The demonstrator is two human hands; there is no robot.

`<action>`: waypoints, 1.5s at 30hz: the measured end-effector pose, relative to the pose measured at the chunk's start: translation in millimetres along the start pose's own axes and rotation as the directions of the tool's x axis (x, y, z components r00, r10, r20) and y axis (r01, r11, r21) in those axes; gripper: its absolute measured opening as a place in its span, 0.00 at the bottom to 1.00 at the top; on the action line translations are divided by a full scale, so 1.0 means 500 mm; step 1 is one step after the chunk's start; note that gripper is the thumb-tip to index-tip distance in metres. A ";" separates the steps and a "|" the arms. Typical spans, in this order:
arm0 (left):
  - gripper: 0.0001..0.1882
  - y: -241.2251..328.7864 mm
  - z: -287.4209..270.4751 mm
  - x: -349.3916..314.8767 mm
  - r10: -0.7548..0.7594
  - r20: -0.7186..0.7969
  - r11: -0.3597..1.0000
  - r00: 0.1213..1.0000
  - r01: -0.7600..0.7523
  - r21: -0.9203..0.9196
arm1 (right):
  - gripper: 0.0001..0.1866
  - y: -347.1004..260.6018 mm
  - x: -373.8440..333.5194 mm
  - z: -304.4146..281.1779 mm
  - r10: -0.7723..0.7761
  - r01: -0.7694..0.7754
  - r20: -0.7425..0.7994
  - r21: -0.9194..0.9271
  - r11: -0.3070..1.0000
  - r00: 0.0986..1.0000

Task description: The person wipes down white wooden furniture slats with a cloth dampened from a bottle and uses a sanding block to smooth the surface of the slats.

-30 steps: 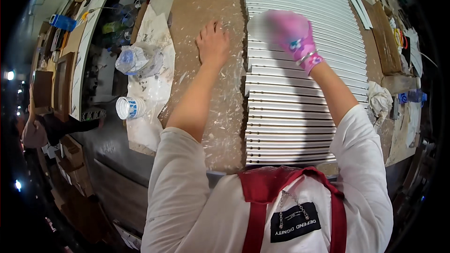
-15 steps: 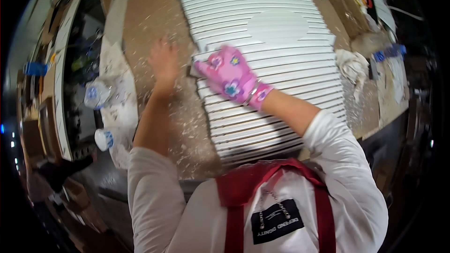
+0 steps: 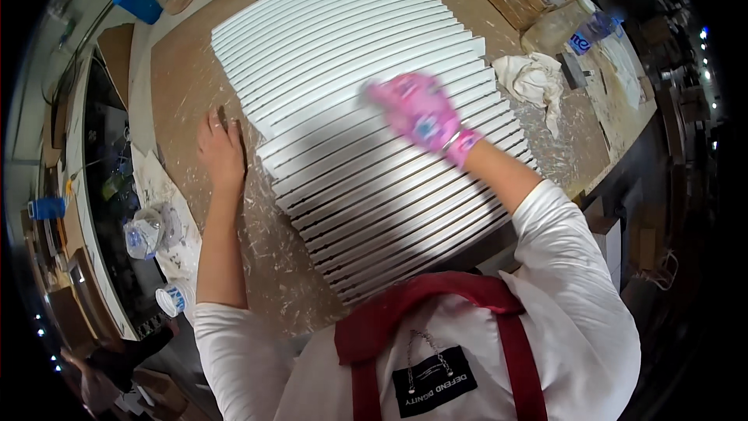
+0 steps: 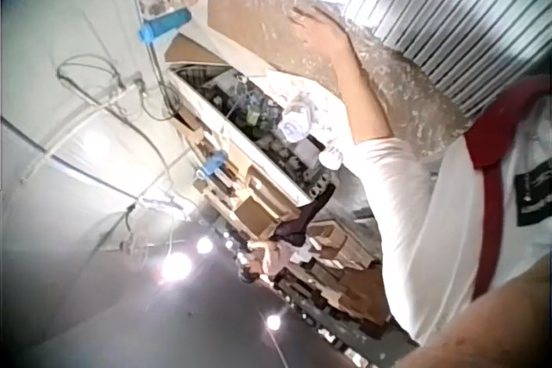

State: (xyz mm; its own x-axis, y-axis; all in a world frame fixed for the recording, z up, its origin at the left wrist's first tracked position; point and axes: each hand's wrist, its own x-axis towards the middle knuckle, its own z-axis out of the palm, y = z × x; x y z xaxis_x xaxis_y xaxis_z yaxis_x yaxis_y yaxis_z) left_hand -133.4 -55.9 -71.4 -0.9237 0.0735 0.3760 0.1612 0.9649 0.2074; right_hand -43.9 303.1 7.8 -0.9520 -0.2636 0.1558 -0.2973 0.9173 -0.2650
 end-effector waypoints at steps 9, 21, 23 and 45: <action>0.26 0.118 -0.034 -0.010 -0.367 0.486 -0.086 0.793 0.491 -0.867 | 0.29 0.488 -0.014 -0.037 0.738 -0.117 -0.230 0.915 0.387 0.634; 0.40 0.111 -0.025 -0.024 -0.228 0.514 -0.219 0.827 0.471 -0.854 | 0.24 0.147 0.116 -0.020 0.232 -0.086 -0.427 0.335 0.938 0.874; 0.41 0.084 -0.014 -0.016 -0.235 0.514 -0.268 0.825 0.453 -0.850 | 0.22 0.010 0.169 0.037 -0.192 0.279 -0.421 0.156 0.948 0.886; 0.35 -0.058 0.097 0.092 -0.365 0.144 0.124 0.920 0.202 -0.972 | 0.23 -0.155 0.273 0.090 -0.248 0.244 -0.039 -0.083 0.966 0.968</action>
State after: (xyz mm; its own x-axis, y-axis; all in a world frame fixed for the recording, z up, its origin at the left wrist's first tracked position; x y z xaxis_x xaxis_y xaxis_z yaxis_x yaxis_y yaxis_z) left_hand -197.4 -68.2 -104.1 -0.9586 -0.2482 0.1397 0.1713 -0.1106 0.9790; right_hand -153.9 182.5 6.6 -0.8450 -0.4706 0.2539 -0.5133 0.8469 -0.1386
